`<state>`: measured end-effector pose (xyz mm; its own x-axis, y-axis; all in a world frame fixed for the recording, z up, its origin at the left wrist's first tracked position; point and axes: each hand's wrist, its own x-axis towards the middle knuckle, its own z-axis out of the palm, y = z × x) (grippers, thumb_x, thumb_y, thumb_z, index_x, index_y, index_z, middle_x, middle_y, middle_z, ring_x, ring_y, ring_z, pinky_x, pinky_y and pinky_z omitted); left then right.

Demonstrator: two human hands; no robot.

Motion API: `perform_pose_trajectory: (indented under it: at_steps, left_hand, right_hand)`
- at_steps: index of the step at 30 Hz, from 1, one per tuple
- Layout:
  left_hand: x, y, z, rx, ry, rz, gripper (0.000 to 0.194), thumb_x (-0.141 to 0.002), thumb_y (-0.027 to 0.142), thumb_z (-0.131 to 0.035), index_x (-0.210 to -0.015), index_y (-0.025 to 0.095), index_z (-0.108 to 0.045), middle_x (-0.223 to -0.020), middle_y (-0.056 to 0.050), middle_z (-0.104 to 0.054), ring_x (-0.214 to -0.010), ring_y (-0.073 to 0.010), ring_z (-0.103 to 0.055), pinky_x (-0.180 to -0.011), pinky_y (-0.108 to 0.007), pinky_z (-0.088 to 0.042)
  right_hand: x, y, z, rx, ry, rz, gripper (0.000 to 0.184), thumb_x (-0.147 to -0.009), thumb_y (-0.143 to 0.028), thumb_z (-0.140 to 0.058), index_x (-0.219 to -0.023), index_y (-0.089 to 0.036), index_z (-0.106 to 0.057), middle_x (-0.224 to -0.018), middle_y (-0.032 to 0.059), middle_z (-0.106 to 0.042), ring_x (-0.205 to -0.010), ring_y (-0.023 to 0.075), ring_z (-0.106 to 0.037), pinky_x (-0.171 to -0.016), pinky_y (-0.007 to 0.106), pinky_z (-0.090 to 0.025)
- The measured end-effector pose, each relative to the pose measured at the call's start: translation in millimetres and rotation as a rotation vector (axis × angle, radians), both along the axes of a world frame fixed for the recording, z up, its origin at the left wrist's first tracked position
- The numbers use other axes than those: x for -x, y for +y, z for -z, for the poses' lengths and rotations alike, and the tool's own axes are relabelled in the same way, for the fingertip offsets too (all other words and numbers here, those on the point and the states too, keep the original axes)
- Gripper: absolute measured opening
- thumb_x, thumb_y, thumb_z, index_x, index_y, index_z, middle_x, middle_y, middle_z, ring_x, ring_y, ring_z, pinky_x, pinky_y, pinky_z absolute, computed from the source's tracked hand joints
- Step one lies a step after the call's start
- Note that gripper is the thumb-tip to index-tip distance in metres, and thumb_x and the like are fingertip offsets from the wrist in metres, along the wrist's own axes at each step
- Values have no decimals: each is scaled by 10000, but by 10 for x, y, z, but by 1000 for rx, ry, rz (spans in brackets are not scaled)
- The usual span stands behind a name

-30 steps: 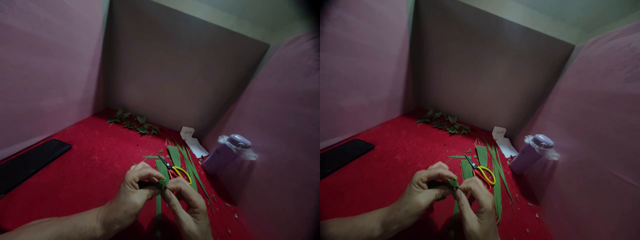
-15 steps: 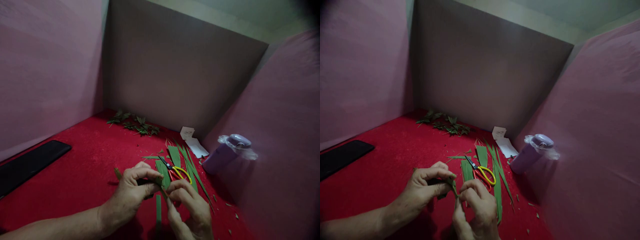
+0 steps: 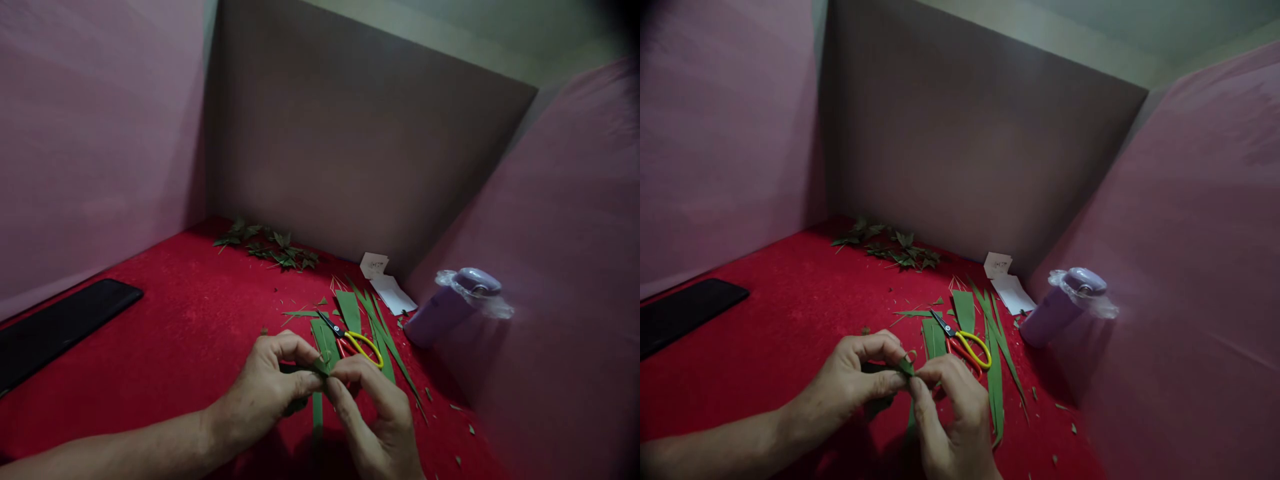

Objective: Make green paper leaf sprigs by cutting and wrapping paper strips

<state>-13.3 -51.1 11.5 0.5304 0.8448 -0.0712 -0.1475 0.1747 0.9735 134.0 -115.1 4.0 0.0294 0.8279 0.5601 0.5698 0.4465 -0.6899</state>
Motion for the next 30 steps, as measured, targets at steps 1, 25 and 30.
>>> perform_pose_trajectory:
  at_steps: [1,25,30]
  left_hand:
    - [-4,-4,6,-1,-10,4,148,-616,218,-696,-675,141,-585,-520,67,-488,-416,-54,-410,-407,-191,-318]
    - [-39,13,67,82,2,97,265,-582,262,-723,-714,149,-523,-541,63,-506,-452,-58,-411,-451,-195,-306]
    - [-41,24,49,67,25,90,261,-595,201,-693,-823,129,-590,-680,22,-571,-528,-66,-453,-509,-206,-343]
  right_hand:
    - [2,4,14,-17,-11,-7,122,-837,-166,-516,-730,-193,-566,-678,16,-582,-609,143,-543,-569,257,-430]
    - [-56,5,60,-38,-110,10,144,-826,-120,-511,-695,-182,-516,-633,-6,-538,-571,121,-510,-537,238,-397]
    - [-47,-8,55,-45,-92,-34,145,-829,-117,-512,-698,-178,-524,-636,-2,-539,-582,125,-517,-553,245,-404]
